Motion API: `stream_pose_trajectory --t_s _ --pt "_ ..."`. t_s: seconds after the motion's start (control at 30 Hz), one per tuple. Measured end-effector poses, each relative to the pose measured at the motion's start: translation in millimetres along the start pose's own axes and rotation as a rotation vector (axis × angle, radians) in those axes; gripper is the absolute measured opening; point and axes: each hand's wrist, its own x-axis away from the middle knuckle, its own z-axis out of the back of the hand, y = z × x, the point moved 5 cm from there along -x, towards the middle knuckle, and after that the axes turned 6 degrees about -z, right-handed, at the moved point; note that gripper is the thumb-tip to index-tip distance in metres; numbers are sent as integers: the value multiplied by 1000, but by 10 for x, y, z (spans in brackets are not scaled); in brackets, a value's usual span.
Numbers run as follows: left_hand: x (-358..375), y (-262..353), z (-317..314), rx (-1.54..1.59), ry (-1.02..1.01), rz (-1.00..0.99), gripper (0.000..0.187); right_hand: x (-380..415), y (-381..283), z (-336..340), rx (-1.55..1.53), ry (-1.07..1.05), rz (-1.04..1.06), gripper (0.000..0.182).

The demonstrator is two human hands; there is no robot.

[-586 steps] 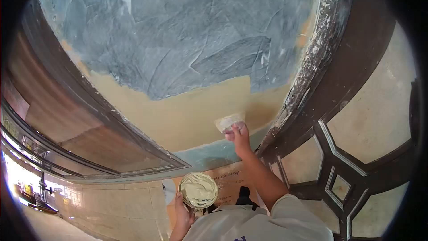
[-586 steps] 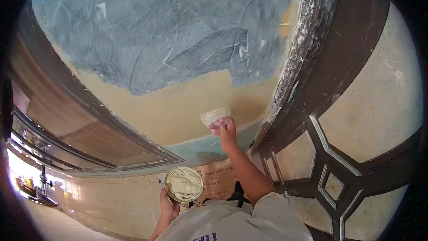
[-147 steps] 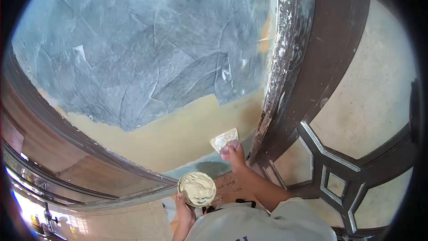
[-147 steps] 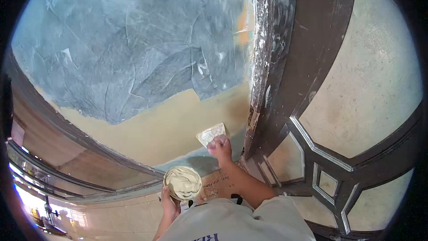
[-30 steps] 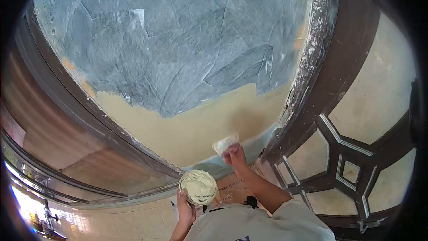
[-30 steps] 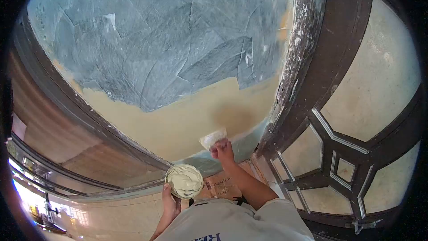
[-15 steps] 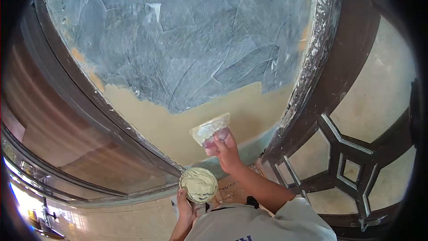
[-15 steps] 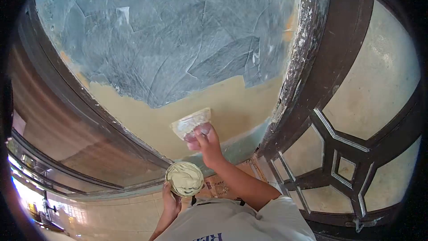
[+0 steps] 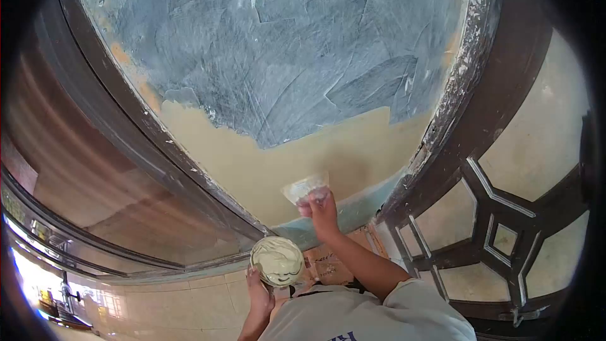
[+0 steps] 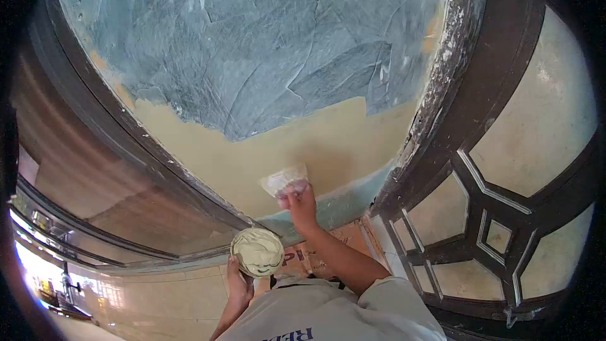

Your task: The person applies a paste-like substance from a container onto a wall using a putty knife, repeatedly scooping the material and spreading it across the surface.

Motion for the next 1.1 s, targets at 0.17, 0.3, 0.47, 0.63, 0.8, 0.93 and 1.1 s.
stream_pose_trajectory --t_s 0.17,0.3,0.47,0.63,0.8,0.93,1.1 --pt "52 90 -80 10 17 31 41 17 1437 1301 98 92 -149 18" --pt "8 34 -52 15 41 1 43 253 1392 1456 153 94 -248 14" --pt "23 20 -188 -11 -38 31 43 216 674 1287 13 5 -200 17" --pt "0 -96 -233 -13 -82 27 43 103 279 1373 50 137 -227 16" --pt "58 -119 -379 3 -79 24 43 143 -26 1450 0 154 -221 19" --pt "153 -63 -589 -17 -86 40 42 -7 -498 1395 56 190 -139 16" --pt "178 -197 -640 -24 -42 49 43 -218 -1203 1183 44 148 -7 21"
